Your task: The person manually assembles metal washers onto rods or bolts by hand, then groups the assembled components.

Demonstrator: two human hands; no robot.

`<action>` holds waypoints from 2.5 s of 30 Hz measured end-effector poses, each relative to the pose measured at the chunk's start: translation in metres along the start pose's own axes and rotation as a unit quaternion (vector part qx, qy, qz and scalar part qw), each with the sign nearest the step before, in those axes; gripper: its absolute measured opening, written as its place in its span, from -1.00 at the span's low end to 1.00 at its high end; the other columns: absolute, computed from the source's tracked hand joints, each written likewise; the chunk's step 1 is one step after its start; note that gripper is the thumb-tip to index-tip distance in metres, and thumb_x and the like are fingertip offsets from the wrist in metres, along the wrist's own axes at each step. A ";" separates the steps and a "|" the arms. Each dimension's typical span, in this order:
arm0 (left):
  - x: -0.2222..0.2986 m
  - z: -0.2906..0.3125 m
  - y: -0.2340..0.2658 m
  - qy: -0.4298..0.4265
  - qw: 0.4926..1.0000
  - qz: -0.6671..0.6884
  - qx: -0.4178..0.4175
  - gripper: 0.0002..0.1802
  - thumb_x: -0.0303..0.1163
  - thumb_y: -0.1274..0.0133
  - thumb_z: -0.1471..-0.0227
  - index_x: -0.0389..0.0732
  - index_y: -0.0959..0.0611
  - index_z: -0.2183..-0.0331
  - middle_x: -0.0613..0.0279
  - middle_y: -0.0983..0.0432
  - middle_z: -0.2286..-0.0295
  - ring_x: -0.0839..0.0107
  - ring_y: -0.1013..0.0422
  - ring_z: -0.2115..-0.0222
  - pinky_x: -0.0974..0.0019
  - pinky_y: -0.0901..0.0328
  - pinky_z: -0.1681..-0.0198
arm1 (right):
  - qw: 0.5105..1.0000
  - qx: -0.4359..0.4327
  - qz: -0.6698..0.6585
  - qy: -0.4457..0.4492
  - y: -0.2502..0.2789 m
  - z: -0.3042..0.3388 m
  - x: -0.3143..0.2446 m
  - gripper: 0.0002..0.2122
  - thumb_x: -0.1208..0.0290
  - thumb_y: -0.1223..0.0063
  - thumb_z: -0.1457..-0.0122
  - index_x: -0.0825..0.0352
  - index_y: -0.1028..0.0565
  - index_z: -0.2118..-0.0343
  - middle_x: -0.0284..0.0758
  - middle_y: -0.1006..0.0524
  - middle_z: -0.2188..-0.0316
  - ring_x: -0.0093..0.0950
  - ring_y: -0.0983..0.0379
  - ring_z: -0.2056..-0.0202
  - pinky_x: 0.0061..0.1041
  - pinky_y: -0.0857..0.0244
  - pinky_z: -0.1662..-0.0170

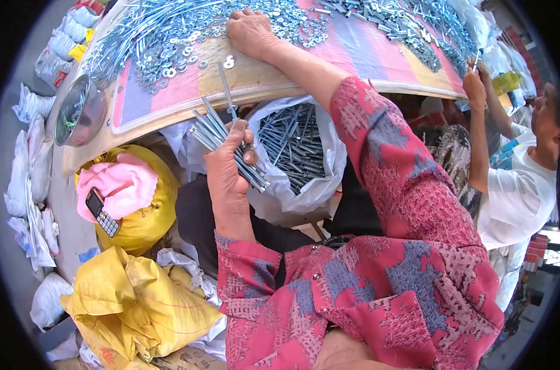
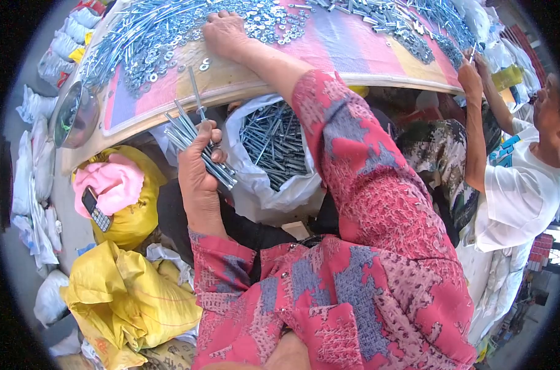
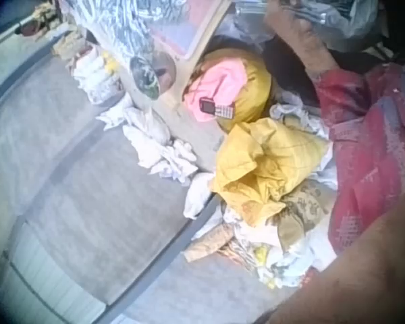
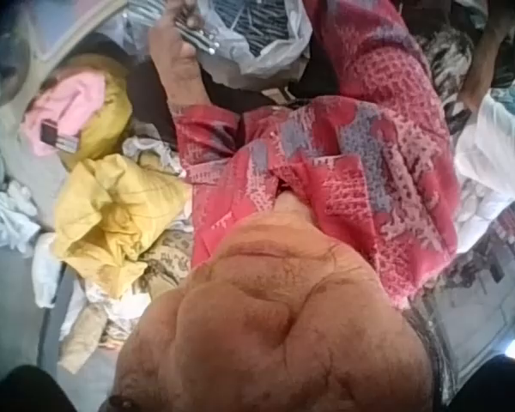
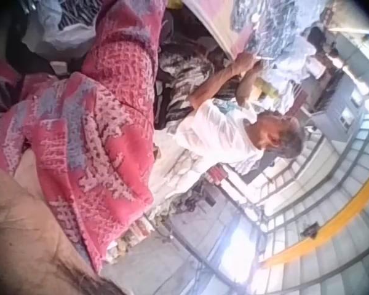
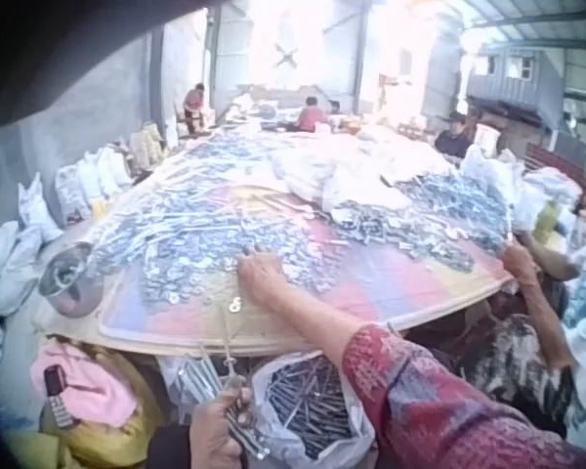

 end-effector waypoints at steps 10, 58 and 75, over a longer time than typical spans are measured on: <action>-0.008 0.008 -0.017 -0.028 0.995 -0.093 -0.020 -0.74 -0.53 -0.21 0.10 -0.36 -0.53 0.31 0.17 -0.48 0.58 0.51 -0.38 0.65 0.55 -0.17 0.72 | 0.727 -0.077 -0.639 -0.239 0.078 0.106 -0.004 -0.77 0.31 -0.02 -0.20 0.39 -0.52 0.46 -0.40 -0.49 0.68 -0.69 -0.38 0.62 -0.70 -0.22 0.48; -0.048 0.005 -0.044 0.028 0.990 -0.120 -0.064 -0.81 -0.55 -0.20 0.15 -0.41 -0.59 0.40 0.15 -0.49 0.58 0.53 -0.31 0.71 0.54 -0.19 0.68 | 0.792 -0.136 -0.571 -0.168 0.102 0.127 0.066 -0.79 0.26 -0.17 -0.12 0.33 -0.57 0.47 -0.51 -0.41 0.65 -0.76 -0.24 0.61 -0.73 -0.13 0.53; -0.039 0.011 -0.021 0.103 0.984 -0.004 -0.144 -0.81 -0.53 -0.19 0.11 -0.34 -0.54 0.38 0.12 -0.45 0.57 0.52 -0.27 0.74 0.53 -0.17 0.71 | 0.790 -0.259 -0.546 -0.104 0.103 0.089 0.028 -0.74 0.23 -0.12 -0.10 0.38 -0.57 0.43 -0.36 -0.51 0.62 -0.55 -0.44 0.55 -0.54 -0.31 0.45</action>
Point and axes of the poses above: each hand's wrist, its own z-axis away from the middle knuckle, its own y-axis out of the back of the hand, x = y × z, the point moved 6 cm from there along -z, towards the middle knuckle
